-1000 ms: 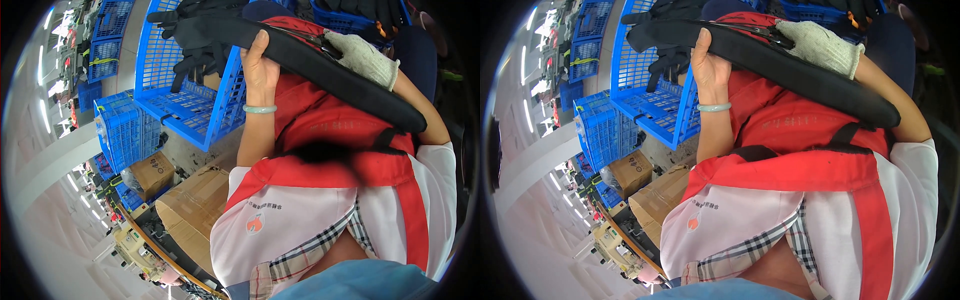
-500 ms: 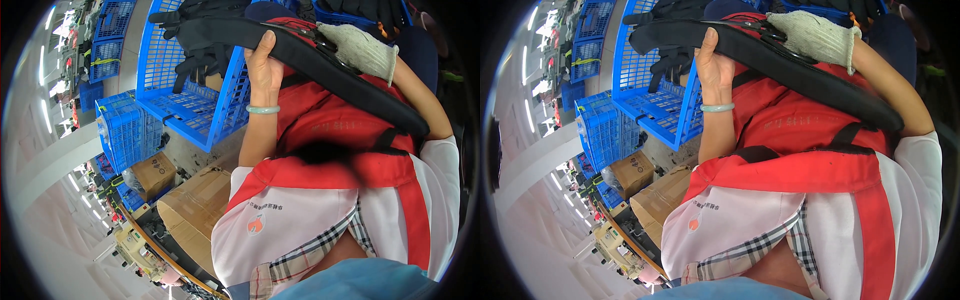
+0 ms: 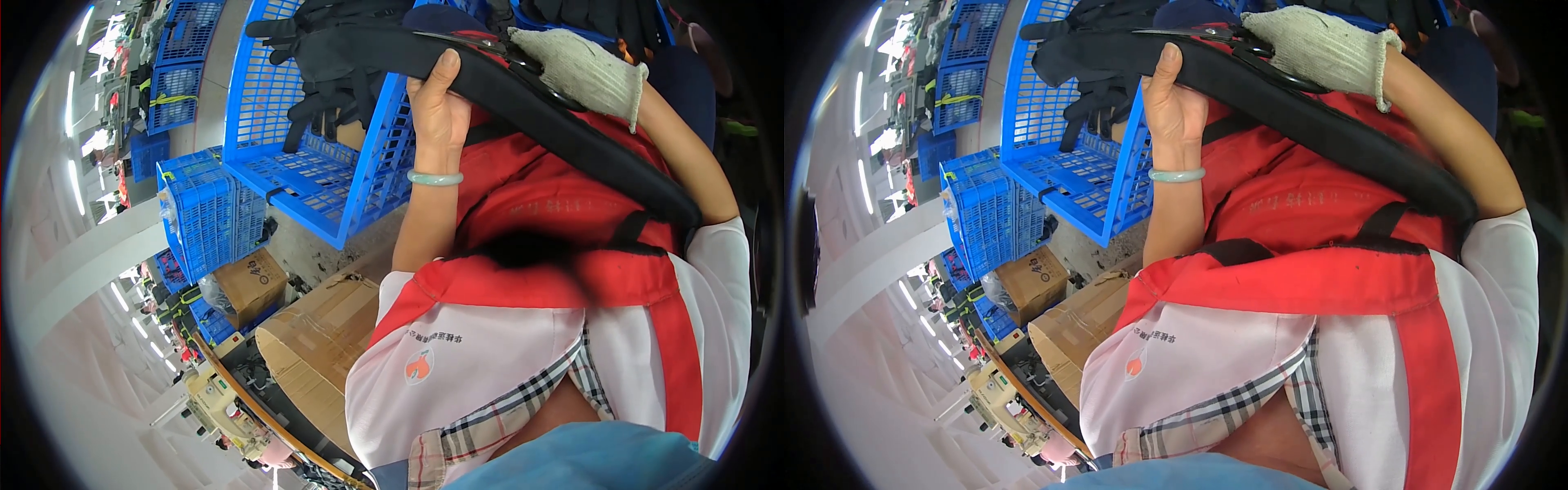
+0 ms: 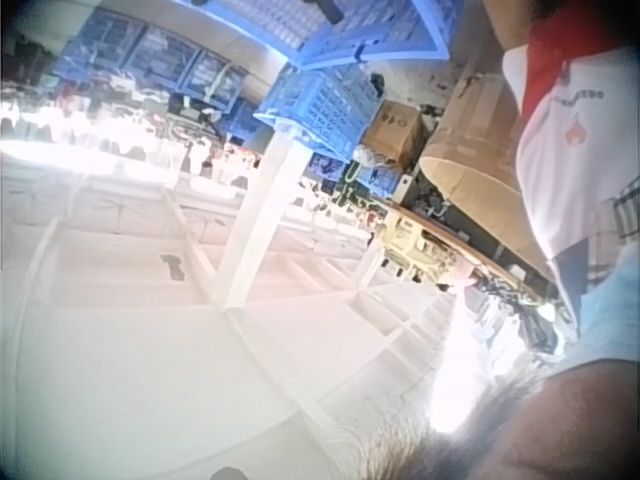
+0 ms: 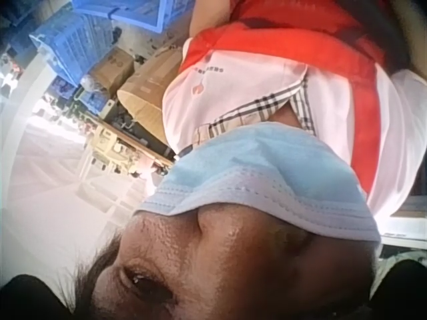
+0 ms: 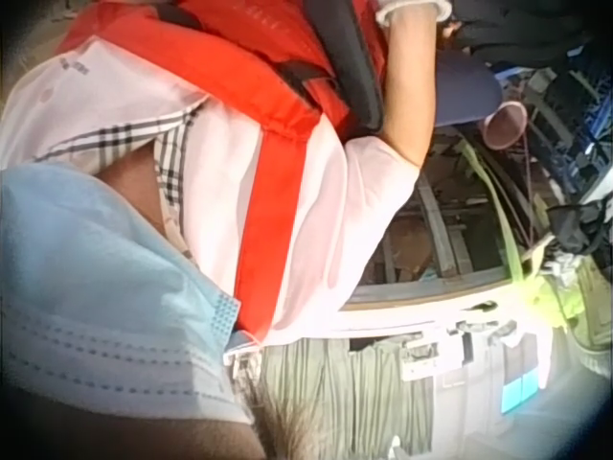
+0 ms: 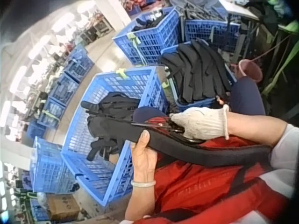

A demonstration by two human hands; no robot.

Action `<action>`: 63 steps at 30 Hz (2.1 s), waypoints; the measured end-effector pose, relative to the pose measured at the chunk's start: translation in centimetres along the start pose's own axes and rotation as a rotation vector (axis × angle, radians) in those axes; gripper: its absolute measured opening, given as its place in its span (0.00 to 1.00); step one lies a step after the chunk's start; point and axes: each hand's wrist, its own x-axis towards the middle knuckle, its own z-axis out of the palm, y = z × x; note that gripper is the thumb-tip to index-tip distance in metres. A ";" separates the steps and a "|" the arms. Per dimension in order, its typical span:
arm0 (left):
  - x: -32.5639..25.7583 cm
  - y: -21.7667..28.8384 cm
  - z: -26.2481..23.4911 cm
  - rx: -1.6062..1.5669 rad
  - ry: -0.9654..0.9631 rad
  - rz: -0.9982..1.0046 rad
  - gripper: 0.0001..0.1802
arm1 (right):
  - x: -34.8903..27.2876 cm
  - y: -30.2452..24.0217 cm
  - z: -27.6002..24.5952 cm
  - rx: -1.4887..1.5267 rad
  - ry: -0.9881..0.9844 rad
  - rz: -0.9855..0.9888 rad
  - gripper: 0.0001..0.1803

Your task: Using scissors to trim excess fabric or rubber material from black curved components, possibly part of sports gear or footwear production.

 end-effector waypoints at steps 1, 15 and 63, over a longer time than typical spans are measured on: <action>0.0 0.0 0.0 -0.006 0.019 -0.002 0.17 | 0.1 0.0 0.1 0.001 0.001 -0.001 0.20; -0.2 -1.1 -0.4 0.017 -0.041 -0.010 0.19 | 1.2 -0.1 -0.2 0.103 -0.005 -0.030 0.14; 6.1 -1.5 1.9 0.820 -0.525 -0.259 0.09 | 5.5 25.1 -6.9 0.260 0.561 0.641 0.17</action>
